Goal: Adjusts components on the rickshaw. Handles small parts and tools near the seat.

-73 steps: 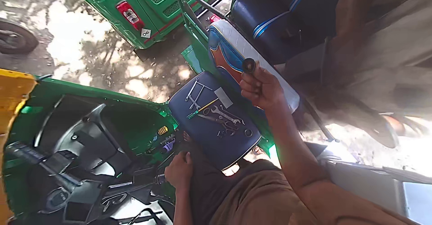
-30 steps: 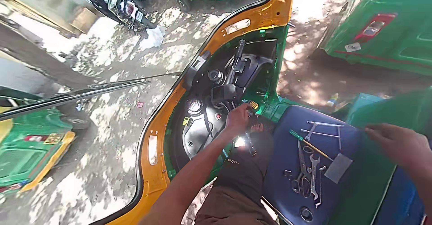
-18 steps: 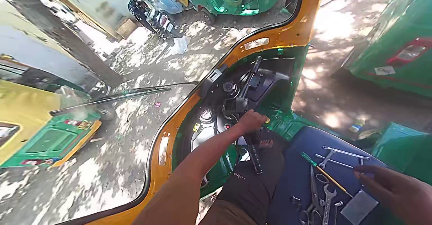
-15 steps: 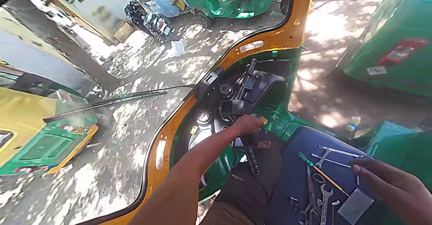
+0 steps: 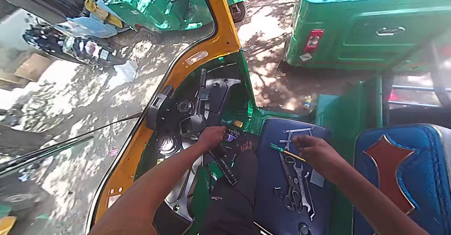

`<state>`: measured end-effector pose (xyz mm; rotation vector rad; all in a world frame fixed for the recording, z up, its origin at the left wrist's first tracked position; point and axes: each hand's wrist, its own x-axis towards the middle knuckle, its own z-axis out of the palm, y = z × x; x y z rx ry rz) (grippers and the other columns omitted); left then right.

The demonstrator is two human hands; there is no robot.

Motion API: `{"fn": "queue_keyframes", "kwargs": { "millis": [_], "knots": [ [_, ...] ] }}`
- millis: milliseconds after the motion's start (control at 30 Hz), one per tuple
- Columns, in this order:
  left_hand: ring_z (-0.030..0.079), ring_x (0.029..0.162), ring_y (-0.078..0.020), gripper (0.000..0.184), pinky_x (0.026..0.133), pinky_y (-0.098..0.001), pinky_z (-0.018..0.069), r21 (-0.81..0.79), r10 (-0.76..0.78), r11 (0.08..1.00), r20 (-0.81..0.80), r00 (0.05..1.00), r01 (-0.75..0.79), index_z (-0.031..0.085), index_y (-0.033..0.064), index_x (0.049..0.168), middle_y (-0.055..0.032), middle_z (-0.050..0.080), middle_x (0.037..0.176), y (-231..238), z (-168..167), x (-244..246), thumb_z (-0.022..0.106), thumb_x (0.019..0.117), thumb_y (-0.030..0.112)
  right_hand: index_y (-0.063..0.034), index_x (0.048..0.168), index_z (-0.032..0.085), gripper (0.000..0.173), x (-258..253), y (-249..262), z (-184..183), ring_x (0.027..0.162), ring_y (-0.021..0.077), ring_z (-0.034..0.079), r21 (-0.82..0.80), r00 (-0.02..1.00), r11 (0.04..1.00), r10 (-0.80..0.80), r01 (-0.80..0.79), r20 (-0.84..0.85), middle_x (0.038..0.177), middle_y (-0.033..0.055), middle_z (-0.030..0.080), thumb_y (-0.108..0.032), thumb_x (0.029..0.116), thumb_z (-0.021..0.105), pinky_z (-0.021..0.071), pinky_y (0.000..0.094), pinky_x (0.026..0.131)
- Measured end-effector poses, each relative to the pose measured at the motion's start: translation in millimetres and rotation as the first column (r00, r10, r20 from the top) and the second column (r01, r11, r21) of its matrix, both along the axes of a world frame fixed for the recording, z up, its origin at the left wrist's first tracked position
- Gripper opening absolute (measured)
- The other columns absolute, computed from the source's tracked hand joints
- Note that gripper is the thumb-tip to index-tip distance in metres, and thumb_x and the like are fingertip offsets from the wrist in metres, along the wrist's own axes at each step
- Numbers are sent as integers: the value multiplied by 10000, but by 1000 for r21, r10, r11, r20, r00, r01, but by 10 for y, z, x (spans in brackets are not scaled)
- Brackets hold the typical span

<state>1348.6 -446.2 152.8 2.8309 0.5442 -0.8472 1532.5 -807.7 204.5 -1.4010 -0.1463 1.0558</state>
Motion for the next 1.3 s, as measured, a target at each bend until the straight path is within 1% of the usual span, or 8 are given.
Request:
{"fn": "queue_keyframes", "kwargs": {
  "millis": [300,567,800,900,1033,1100,1200,1300],
  "knots": [
    [648,1176,-376,413,966,-586,509,-3,-2,1000,5,1000,2,586,90,1317,-186,680,1197,-12,-10,-12,290,1109,289,-86,1028,692,381,-59,-41,-106,703,59,609,108,999,994,-11,15,-39,875,-10,656,103,711,595,547,205,646],
    [686,1019,-495,417,811,-718,515,71,-119,992,239,964,105,653,60,1260,-256,705,1098,-74,-296,-24,345,1101,292,34,1230,652,364,-83,-121,-36,907,117,622,50,984,985,160,-165,82,1096,105,666,117,879,604,537,299,799],
    [685,996,-498,447,780,-722,506,120,-149,986,295,944,118,647,79,1242,-248,707,1081,0,-366,-141,284,1092,292,6,1036,651,199,-206,-79,-294,597,72,478,-117,964,960,261,-254,44,757,17,542,-192,1021,646,424,246,556],
    [683,1018,-496,436,795,-726,504,141,-146,984,293,945,109,650,82,1240,-251,707,1095,5,-324,-144,295,1093,287,-25,1006,661,213,-177,-49,-243,535,73,420,-172,977,972,181,-161,109,717,6,501,-237,1013,658,355,244,480],
    [680,1011,-504,431,789,-729,501,139,-141,985,320,937,101,643,66,1238,-260,703,1082,-38,-304,-174,301,1093,282,-17,1020,738,220,-36,-270,140,700,132,597,-36,887,986,-132,165,442,822,71,679,-231,1008,687,512,351,658],
    [682,993,-512,431,780,-730,500,138,-156,984,346,925,115,635,54,1248,-270,701,1073,-34,-300,-165,299,1092,275,-69,1035,757,170,-128,-653,451,646,135,628,-2,666,882,-355,472,656,783,44,707,-221,998,689,544,378,637],
    [684,981,-517,433,790,-735,495,117,-168,984,403,899,132,634,51,1264,-267,704,1079,-44,-291,-188,313,1102,292,-145,1045,768,164,-305,-1333,649,555,114,574,-87,296,473,-387,876,873,716,-11,661,-239,991,646,508,347,534],
    [693,936,-515,383,760,-743,494,81,-169,986,457,873,148,644,59,1250,-261,712,1045,-41,-287,-204,378,1105,292,-147,1177,741,242,-218,-1911,650,755,204,675,-323,376,221,-268,920,887,895,49,723,-277,1002,636,562,457,697]
  ]
}}
